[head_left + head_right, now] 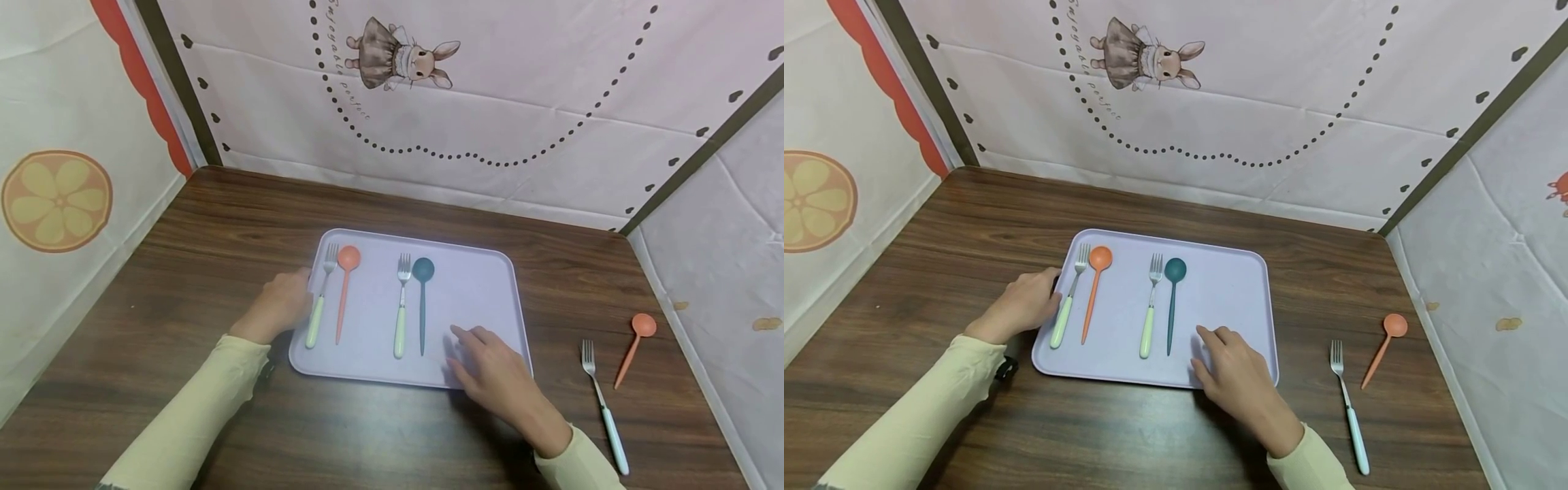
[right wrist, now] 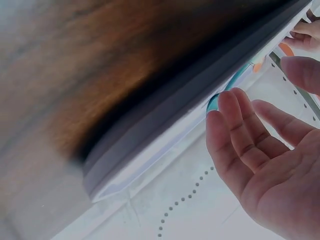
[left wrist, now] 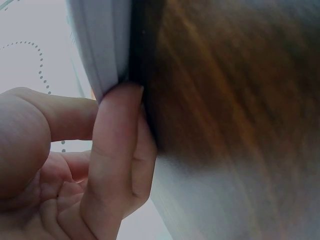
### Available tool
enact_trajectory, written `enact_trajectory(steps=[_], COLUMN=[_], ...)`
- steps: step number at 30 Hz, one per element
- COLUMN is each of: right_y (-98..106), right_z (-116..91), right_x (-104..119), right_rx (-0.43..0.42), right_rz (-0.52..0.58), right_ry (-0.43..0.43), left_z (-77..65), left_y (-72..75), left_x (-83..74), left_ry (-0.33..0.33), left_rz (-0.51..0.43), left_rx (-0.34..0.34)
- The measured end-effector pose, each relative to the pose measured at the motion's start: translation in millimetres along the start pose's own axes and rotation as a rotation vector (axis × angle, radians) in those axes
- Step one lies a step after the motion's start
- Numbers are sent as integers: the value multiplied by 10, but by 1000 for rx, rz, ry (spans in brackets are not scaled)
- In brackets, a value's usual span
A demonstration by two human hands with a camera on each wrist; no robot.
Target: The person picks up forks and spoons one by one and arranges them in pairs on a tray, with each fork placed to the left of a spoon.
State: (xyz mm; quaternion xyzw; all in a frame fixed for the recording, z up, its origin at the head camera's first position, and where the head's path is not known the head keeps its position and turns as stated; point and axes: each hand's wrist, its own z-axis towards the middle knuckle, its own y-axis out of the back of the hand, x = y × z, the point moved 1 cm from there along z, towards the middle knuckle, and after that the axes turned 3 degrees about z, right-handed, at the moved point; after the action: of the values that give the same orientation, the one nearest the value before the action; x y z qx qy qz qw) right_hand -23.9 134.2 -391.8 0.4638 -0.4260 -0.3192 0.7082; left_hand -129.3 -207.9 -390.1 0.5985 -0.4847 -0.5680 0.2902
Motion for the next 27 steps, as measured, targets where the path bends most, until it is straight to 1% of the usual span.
enact_trajectory(steps=[6, 15, 20, 24, 27], right_y=[30, 66, 79, 90, 105], right_z=[-68, -162, -212, -241, -261], right_x=[-51, -105, -138, -150, -160], right_rx=[-26, -36, -60, -58, -42], right_rz=[-3, -20, -33, -31, -30], right_ry=[9, -35, -34, -35, -53], left_z=[-6, 0, 4, -2, -4], left_y=[14, 15, 15, 13, 13], left_x=[-12, -22, -23, -21, -24], left_ry=[13, 23, 25, 20, 13], left_rz=[-13, -15, -15, -15, -17], left_rx=[18, 23, 26, 17, 8])
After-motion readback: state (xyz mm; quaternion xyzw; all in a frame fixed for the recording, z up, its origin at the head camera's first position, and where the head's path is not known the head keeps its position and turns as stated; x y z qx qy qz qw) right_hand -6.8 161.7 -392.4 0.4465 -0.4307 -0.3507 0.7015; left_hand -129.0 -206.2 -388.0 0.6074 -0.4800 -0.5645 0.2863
